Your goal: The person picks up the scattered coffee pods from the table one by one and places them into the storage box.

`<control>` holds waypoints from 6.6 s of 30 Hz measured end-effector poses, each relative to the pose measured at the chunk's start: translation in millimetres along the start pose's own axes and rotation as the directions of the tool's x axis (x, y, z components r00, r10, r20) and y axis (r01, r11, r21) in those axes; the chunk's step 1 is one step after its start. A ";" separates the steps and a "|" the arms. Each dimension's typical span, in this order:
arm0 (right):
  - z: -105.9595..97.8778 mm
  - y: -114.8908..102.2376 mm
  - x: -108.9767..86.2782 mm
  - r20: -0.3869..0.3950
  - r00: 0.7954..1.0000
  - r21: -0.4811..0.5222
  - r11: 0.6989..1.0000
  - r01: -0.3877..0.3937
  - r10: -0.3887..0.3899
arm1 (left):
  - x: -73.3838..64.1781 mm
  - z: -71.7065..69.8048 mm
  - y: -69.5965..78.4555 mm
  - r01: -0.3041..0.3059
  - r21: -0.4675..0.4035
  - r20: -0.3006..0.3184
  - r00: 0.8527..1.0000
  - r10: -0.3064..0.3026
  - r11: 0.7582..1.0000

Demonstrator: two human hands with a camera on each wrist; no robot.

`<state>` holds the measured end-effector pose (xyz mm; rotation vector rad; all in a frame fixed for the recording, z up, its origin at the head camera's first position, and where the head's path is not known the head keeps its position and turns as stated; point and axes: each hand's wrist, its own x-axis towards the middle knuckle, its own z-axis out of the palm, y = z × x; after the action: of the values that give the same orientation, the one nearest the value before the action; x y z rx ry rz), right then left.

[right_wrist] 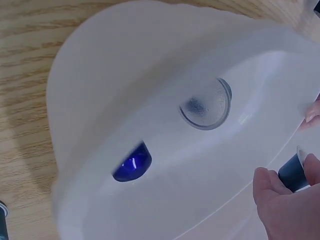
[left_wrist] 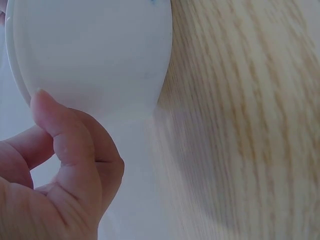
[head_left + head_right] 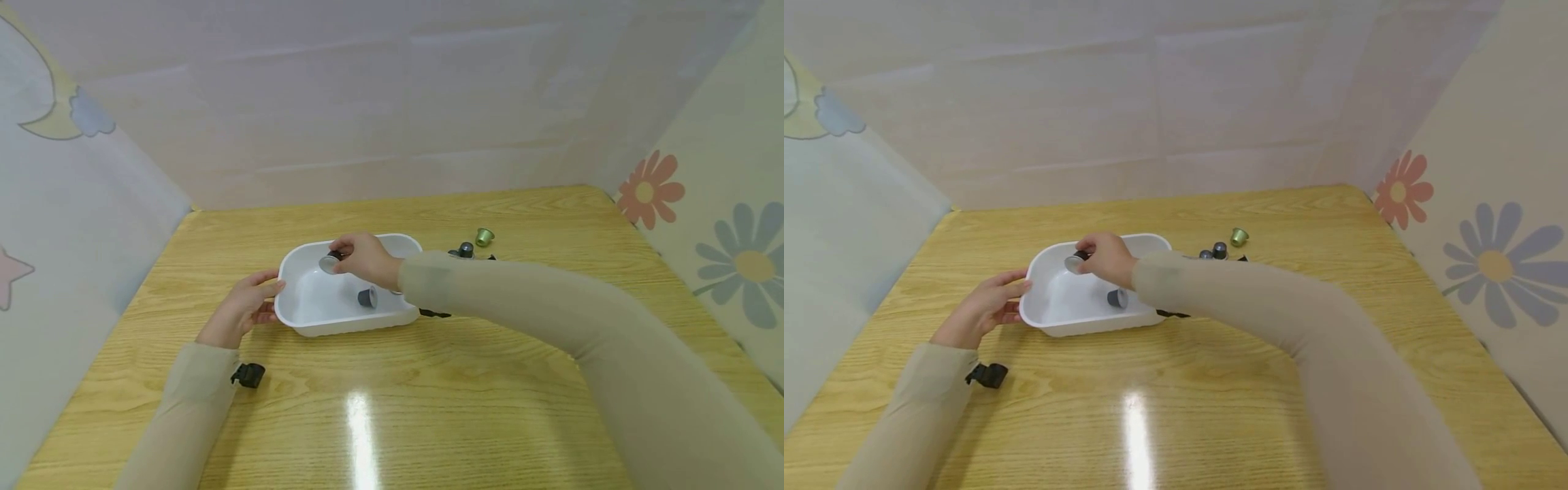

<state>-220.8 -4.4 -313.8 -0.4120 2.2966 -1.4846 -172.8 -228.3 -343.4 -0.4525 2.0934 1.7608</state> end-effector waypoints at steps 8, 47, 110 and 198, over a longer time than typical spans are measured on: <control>3.1 2.4 10.1 0.014 1.000 -0.026 1.000 0.002 -0.001 | 0.8 0.4 0.1 0.008 0.003 -0.010 1.000 -0.008 1.000; -44.9 10.2 -26.3 0.041 0.999 0.050 0.999 0.020 -0.022 | 3.5 -3.1 -0.8 -0.009 0.011 -0.002 1.000 0.009 1.000; -121.7 116.7 -89.5 -0.086 0.996 -0.196 0.980 -0.019 0.002 | 4.6 -12.0 -1.0 0.005 0.004 -0.010 1.000 -0.005 1.000; -102.7 65.1 -84.1 -0.110 0.992 0.173 0.984 -0.036 0.056 | 6.2 -9.6 -2.5 0.005 0.000 -0.009 1.000 -0.005 1.000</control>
<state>-196.1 141.1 -322.3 -0.2291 2.2240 -1.7057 -177.8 -238.3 -347.0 -0.4667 2.0965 1.7588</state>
